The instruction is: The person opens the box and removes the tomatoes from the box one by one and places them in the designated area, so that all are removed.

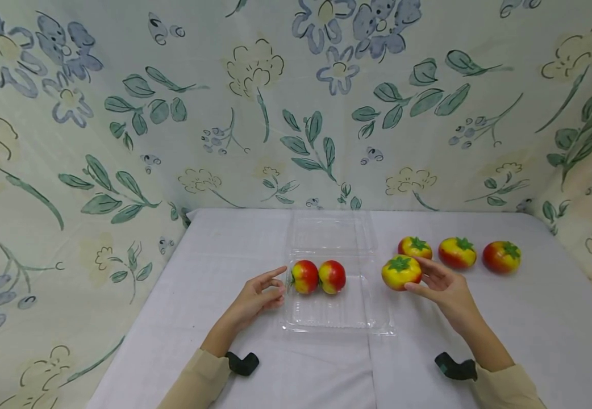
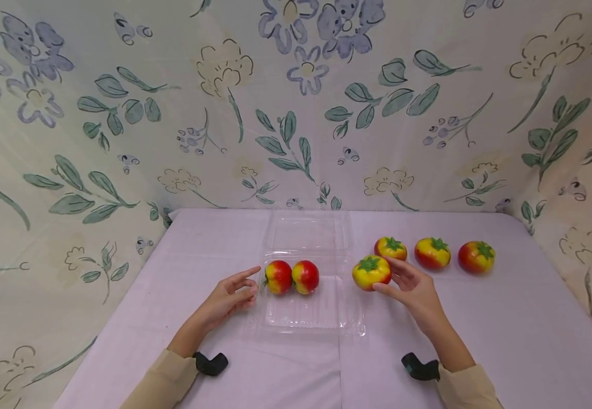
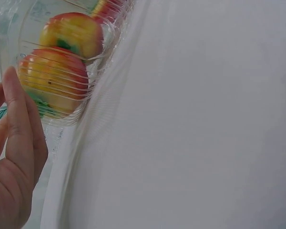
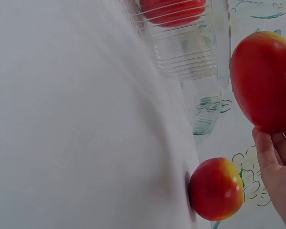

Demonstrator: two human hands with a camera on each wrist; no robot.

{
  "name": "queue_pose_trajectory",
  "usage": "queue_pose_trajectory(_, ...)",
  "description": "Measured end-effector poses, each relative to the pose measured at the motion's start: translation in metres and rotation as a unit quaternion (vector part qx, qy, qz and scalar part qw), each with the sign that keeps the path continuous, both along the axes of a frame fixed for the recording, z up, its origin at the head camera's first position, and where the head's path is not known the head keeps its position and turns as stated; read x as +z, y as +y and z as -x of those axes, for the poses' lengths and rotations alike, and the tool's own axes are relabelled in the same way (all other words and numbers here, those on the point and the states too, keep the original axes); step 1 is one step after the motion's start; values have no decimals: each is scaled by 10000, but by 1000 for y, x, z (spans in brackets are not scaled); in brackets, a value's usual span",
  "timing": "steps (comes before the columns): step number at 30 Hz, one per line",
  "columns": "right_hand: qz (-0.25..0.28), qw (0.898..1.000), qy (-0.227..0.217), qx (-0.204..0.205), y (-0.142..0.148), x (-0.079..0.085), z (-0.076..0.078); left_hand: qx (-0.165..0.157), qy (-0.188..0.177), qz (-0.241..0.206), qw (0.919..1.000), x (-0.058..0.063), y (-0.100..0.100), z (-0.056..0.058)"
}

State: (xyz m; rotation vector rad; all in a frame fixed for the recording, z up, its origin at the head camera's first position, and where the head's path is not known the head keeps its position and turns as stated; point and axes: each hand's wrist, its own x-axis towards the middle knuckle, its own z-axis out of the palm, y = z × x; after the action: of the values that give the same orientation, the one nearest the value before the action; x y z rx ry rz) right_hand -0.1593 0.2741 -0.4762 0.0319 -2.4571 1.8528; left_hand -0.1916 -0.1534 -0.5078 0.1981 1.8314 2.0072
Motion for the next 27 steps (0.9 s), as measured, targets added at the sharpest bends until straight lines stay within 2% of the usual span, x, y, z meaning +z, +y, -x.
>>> queue_pose_trajectory(11, -155, 9996, -198, -121, 4, 0, -2, 0, -76, 18, 10000, 1, 0, 1)
queue_pose_trajectory(27, -278, 9988, -401, -80, 14, -4, -4, 34, -72, 96, 9999, 0, 0, 1)
